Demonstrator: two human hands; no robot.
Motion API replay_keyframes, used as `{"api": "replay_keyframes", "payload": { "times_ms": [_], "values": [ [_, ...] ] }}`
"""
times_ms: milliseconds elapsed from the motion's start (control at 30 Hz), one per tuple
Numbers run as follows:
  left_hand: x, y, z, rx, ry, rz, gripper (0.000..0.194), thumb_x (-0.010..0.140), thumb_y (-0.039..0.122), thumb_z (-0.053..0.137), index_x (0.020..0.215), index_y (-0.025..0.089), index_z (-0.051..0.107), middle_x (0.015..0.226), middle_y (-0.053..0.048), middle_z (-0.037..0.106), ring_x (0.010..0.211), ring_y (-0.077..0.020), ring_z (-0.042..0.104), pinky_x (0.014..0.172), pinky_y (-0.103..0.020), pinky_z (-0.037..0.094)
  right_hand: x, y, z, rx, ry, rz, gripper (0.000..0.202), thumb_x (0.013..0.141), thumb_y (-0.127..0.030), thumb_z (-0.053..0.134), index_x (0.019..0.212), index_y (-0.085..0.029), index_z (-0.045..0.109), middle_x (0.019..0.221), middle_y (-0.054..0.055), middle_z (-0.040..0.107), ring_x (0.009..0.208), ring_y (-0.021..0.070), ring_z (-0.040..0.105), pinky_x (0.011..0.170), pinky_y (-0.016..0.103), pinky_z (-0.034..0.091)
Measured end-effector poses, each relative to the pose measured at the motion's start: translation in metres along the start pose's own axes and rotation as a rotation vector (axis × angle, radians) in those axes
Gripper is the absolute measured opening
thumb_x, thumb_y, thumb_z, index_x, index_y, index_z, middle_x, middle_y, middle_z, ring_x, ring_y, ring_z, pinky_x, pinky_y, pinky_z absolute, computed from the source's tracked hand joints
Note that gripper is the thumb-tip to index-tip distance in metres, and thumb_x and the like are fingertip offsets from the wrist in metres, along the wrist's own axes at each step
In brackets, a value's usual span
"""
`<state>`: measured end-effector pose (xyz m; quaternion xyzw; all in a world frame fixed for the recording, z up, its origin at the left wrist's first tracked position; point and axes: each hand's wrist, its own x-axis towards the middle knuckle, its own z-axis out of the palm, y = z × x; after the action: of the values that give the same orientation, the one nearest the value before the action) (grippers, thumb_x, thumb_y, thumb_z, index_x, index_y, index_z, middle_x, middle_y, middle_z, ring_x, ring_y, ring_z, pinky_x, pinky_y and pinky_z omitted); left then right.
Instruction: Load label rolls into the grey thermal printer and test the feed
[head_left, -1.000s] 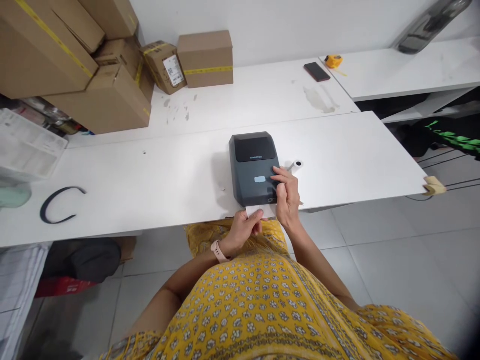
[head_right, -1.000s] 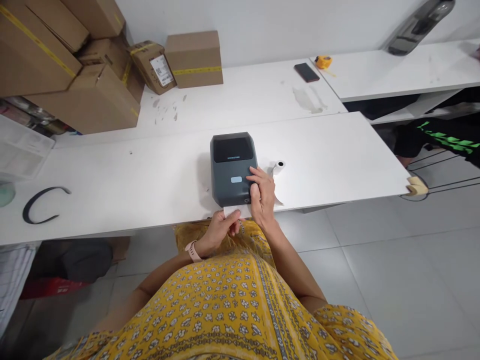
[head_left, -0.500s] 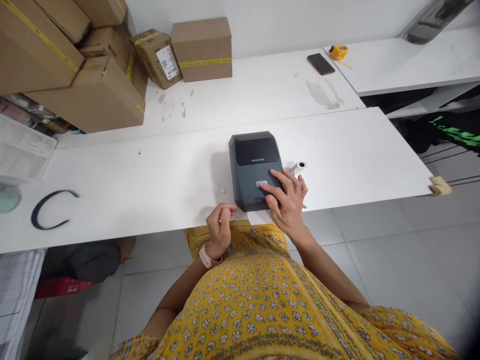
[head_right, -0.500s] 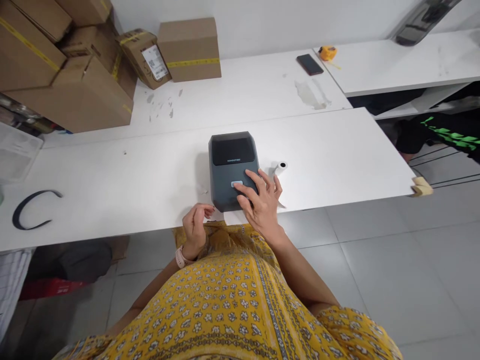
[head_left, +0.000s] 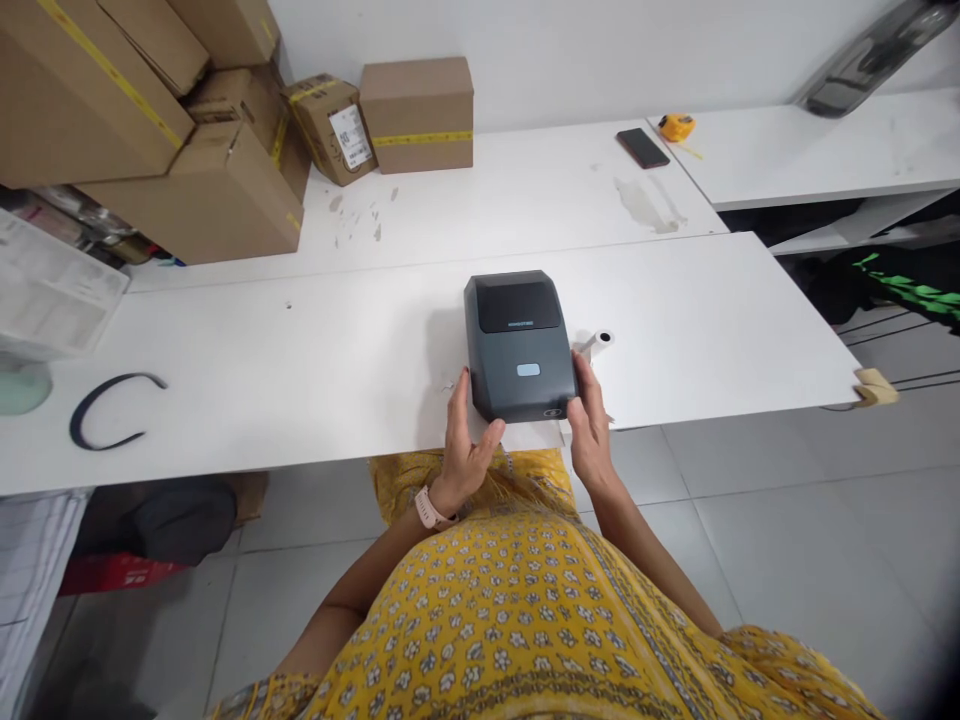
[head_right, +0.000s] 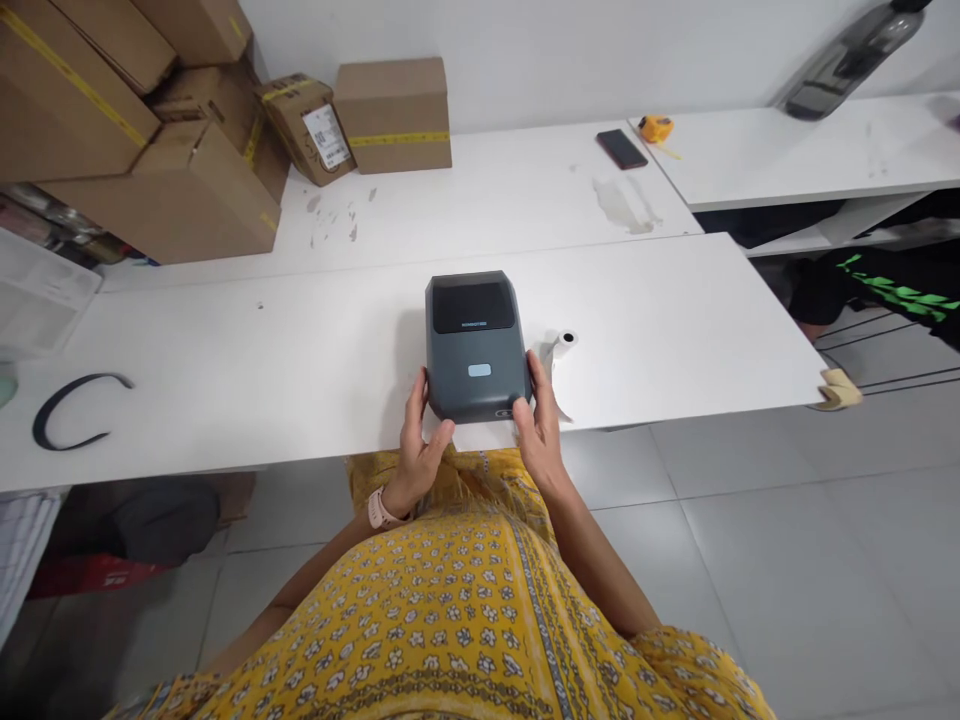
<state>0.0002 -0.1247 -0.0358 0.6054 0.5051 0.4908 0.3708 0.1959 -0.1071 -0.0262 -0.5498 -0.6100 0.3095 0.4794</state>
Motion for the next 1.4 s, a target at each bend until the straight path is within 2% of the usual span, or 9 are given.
{"api": "replay_keyframes", "payload": {
  "times_ms": [333,467,600,767,900,1000,1200,1300,1400],
  "values": [
    [-0.002,0.000,0.000,-0.064,0.023,0.005,0.070,0.104,0.047,0.054,0.167,0.039,0.024,0.178,-0.002,0.019,0.166,-0.0280,0.013,0.137,-0.053,0.015,-0.004,-0.005,0.000,-0.019,-0.046,0.015,0.067,0.105,-0.061,0.033,0.167,-0.041,0.017,0.178,0.002,0.021,0.165,0.0313,0.021,0.133,0.065,0.024],
    [0.012,0.009,-0.008,-0.169,0.055,0.095,0.057,0.107,0.045,0.049,0.163,0.036,0.038,0.175,-0.001,0.029,0.164,-0.0269,0.023,0.136,-0.050,0.021,0.007,-0.013,-0.008,-0.033,-0.026,-0.075,0.070,0.103,-0.065,0.034,0.167,-0.041,0.019,0.177,0.003,0.024,0.164,0.0341,0.023,0.131,0.067,0.025],
    [0.054,0.017,-0.011,-0.329,0.224,0.196,0.045,0.107,0.047,0.047,0.144,0.027,0.062,0.153,-0.007,0.062,0.146,-0.0254,0.055,0.126,-0.047,0.042,0.053,-0.034,-0.015,-0.102,0.032,-0.390,0.077,0.100,-0.073,0.033,0.167,-0.040,0.016,0.175,0.003,0.028,0.162,0.0351,0.027,0.132,0.065,0.027],
    [0.098,0.004,-0.008,-0.261,0.394,-0.003,0.032,0.098,0.041,0.062,0.125,0.024,0.065,0.132,-0.011,0.073,0.123,-0.0241,0.069,0.105,-0.044,0.056,0.142,-0.063,-0.010,-0.219,0.127,-0.581,0.085,0.098,-0.077,0.024,0.168,-0.038,-0.001,0.176,0.005,0.018,0.160,0.0367,0.030,0.127,0.066,0.035],
    [0.100,-0.010,-0.005,-0.096,0.292,-0.151,0.038,0.090,0.033,0.066,0.126,0.020,0.062,0.133,-0.015,0.070,0.115,-0.0243,0.069,0.097,-0.041,0.057,0.200,-0.079,0.004,-0.251,0.255,-0.597,0.073,0.102,-0.069,0.019,0.167,-0.044,-0.004,0.174,0.000,0.022,0.164,0.0292,0.023,0.127,0.057,0.039],
    [0.098,-0.011,-0.006,0.012,0.198,-0.188,0.044,0.089,0.032,0.065,0.131,0.019,0.060,0.137,-0.014,0.068,0.113,-0.0237,0.068,0.091,-0.037,0.057,0.226,-0.085,0.013,-0.302,0.308,-0.551,0.071,0.103,-0.067,0.018,0.167,-0.042,-0.001,0.175,0.003,0.019,0.166,0.0299,0.015,0.126,0.062,0.036],
    [0.122,0.006,-0.025,0.434,-0.050,-0.301,0.057,0.089,0.035,0.062,0.141,0.016,0.057,0.102,-0.009,0.075,0.094,-0.0259,0.070,0.085,-0.038,0.054,0.268,-0.074,-0.002,-0.289,0.062,-0.557,0.078,0.102,-0.071,0.032,0.168,-0.037,0.008,0.175,0.008,0.024,0.166,0.0351,0.015,0.126,0.070,0.029],
    [0.137,0.015,-0.031,0.563,-0.214,-0.346,0.065,0.087,0.035,0.061,0.148,0.015,0.053,0.092,-0.008,0.076,0.096,-0.0309,0.072,0.083,-0.039,0.053,0.276,-0.075,-0.021,-0.340,-0.016,-0.617,0.082,0.099,-0.072,0.040,0.167,-0.035,0.011,0.172,0.008,0.032,0.163,0.0333,0.024,0.127,0.064,0.033],
    [0.142,0.019,-0.030,0.611,-0.242,-0.340,0.065,0.086,0.032,0.061,0.149,0.016,0.053,0.101,-0.011,0.078,0.101,-0.0335,0.073,0.083,-0.039,0.053,0.252,-0.086,-0.028,-0.368,0.080,-0.646,0.072,0.102,-0.066,0.039,0.165,-0.034,0.024,0.165,0.008,0.043,0.158,0.0316,0.036,0.126,0.057,0.037]
  ]
}}
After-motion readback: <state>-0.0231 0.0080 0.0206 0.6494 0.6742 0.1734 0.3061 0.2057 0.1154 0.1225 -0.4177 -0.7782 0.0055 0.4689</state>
